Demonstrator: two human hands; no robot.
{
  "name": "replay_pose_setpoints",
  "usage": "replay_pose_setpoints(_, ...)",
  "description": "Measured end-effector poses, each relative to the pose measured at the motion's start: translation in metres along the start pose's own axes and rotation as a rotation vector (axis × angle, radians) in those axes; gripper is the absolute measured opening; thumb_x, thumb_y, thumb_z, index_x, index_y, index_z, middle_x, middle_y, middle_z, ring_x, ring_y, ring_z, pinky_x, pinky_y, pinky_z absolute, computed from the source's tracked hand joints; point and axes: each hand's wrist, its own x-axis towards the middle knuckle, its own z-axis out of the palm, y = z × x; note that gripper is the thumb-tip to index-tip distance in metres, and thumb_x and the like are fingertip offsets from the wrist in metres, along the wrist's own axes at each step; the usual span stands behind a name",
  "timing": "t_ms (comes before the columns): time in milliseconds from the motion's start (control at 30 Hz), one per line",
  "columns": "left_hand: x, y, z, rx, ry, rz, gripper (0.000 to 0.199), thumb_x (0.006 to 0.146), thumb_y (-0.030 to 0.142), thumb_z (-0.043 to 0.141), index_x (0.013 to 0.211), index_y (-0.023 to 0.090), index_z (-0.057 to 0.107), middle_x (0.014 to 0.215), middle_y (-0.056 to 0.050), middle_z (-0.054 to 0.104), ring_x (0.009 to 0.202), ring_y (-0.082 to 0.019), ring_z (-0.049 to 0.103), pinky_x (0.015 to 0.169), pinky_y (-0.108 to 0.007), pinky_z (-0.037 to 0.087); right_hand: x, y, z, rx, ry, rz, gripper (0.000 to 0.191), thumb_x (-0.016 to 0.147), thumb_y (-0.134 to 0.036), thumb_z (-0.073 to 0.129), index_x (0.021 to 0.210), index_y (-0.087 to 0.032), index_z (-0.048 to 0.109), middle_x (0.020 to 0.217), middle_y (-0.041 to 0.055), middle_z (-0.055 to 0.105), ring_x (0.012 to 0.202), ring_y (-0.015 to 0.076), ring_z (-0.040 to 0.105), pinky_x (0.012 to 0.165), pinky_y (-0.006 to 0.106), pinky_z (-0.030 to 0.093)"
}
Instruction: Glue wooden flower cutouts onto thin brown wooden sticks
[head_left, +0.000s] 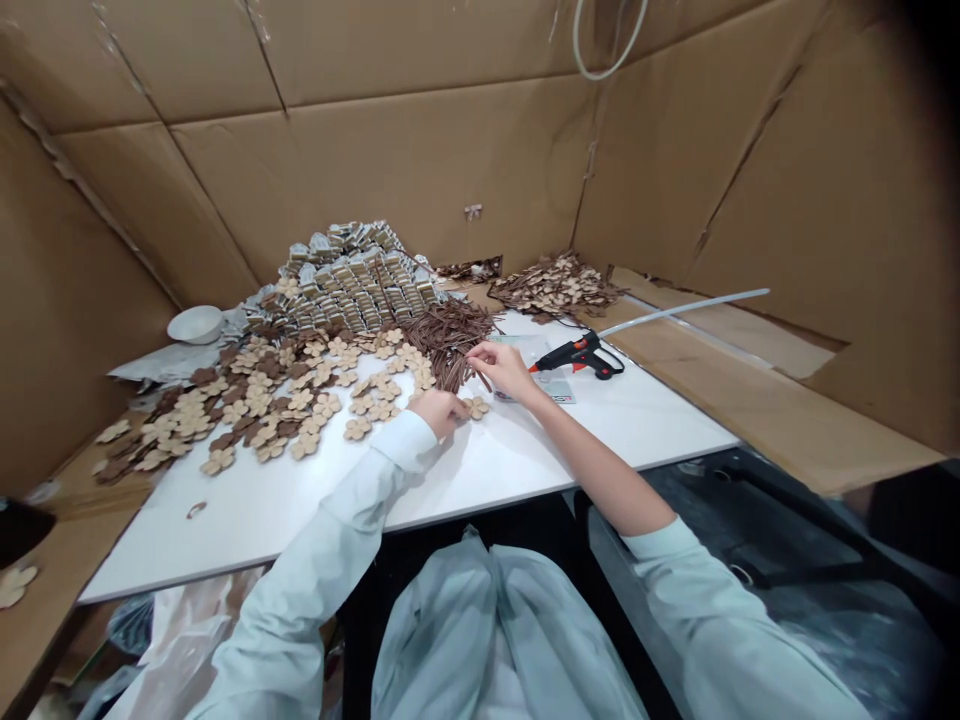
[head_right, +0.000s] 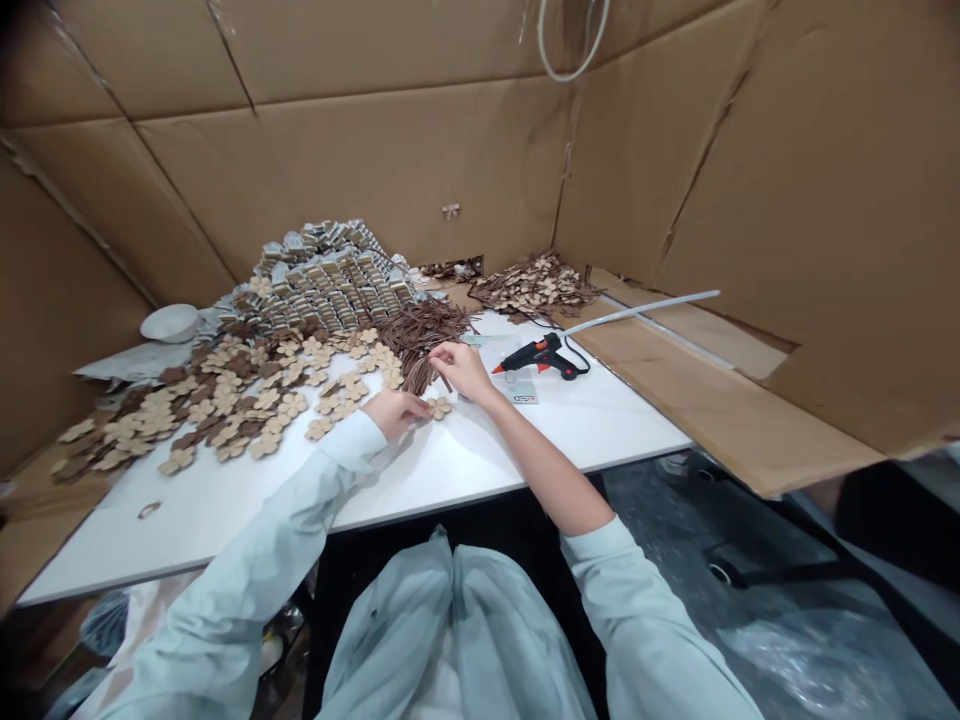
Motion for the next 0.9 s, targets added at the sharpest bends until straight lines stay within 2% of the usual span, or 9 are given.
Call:
replay_pose_setpoints(67, 0.002, 0.003, -0.01, -0.03, 0.096, -0.053, 0.026, 0.065, 0.013, 0.046, 0.073, 0.022, 0.069, 0.069, 0.0, 0.066, 0.068, -0.013, 0.058, 0.067, -0.02, 0.042, 0.0, 0.0, 0.0, 0.038, -0.002, 0.023, 0.015, 0.067, -0.024, 0.053, 0.074, -0.014, 0.062, 0.067, 0.0031, 0.063, 0.059, 0.0113, 0.054, 0.058, 0.023, 0.041)
replay_pose_setpoints(200, 0.009, 0.015, -0.032, -0.07, 0.469, -0.273, 0.025, 0.068, 0.022, 0.043, 0.069, 0.018, 0.068, 0.063, -0.001, 0.065, 0.065, -0.015, 0.057, 0.066, -0.023, 0.042, 0.001, -0.001, -0.001, 0.18, -0.029, 0.126, 0.015, 0.063, -0.024, 0.056, 0.07, -0.012, 0.062, 0.062, 0.003, 0.061, 0.055, 0.0106, 0.053, 0.054, 0.022, 0.04)
replay_pose_setpoints(267, 0.017, 0.021, -0.037, -0.081, 0.594, -0.287, 0.024, 0.068, 0.023, 0.044, 0.075, 0.017, 0.067, 0.071, -0.002, 0.066, 0.071, -0.015, 0.058, 0.071, -0.024, 0.042, 0.001, -0.003, -0.002, 0.272, -0.059, 0.208, 0.016, 0.061, -0.024, 0.058, 0.07, -0.011, 0.061, 0.057, 0.0015, 0.06, 0.048, 0.0083, 0.049, 0.047, 0.02, 0.037)
replay_pose_setpoints(333, 0.026, 0.024, -0.037, -0.099, 0.655, -0.206, 0.027, 0.068, 0.018, 0.045, 0.086, 0.017, 0.064, 0.086, -0.003, 0.065, 0.077, -0.014, 0.058, 0.076, -0.023, 0.042, 0.001, -0.004, -0.003, 0.351, -0.079, 0.284, 0.019, 0.059, -0.025, 0.059, 0.071, -0.011, 0.062, 0.053, -0.0006, 0.058, 0.04, 0.0054, 0.04, 0.04, 0.019, 0.031)
replay_pose_setpoints(433, 0.04, 0.022, -0.03, -0.099, 0.607, -0.065, 0.032, 0.066, 0.012, 0.047, 0.094, 0.015, 0.061, 0.096, -0.004, 0.063, 0.081, -0.013, 0.057, 0.079, -0.022, 0.042, 0.0, -0.007, -0.005, 0.434, -0.07, 0.324, 0.021, 0.057, -0.028, 0.06, 0.07, -0.011, 0.061, 0.048, -0.0028, 0.054, 0.035, 0.0034, 0.031, 0.035, 0.019, 0.023)
replay_pose_setpoints(600, 0.046, 0.01, -0.013, -0.094, 0.419, -0.046, 0.025, 0.068, 0.02, 0.051, 0.088, 0.015, 0.065, 0.083, -0.004, 0.066, 0.073, -0.014, 0.058, 0.074, -0.023, 0.044, -0.001, -0.011, -0.006, 0.491, -0.058, 0.324, 0.021, 0.056, -0.029, 0.06, 0.067, -0.012, 0.06, 0.045, -0.0045, 0.05, 0.035, 0.0035, 0.031, 0.036, 0.019, 0.022)
replay_pose_setpoints(800, 0.046, 0.0, -0.007, -0.197, 0.462, -0.07, 0.024, 0.073, 0.023, 0.048, 0.088, 0.019, 0.067, 0.091, -0.002, 0.065, 0.086, -0.013, 0.057, 0.081, -0.022, 0.041, -0.004, -0.014, -0.008, 0.519, -0.107, 0.322, 0.015, 0.06, -0.028, 0.055, 0.064, -0.014, 0.056, 0.039, -0.0074, 0.037, 0.034, 0.0046, 0.027, 0.036, 0.02, 0.017)
replay_pose_setpoints(900, 0.049, -0.007, -0.005, -0.235, 0.424, -0.114, 0.021, 0.071, 0.023, 0.051, 0.083, 0.018, 0.068, 0.086, -0.002, 0.065, 0.087, -0.015, 0.055, 0.082, -0.024, 0.04, -0.003, -0.011, -0.007, 0.418, -0.081, 0.263, 0.014, 0.062, -0.027, 0.054, 0.064, -0.014, 0.057, 0.042, -0.0058, 0.043, 0.036, 0.0054, 0.032, 0.037, 0.019, 0.023)
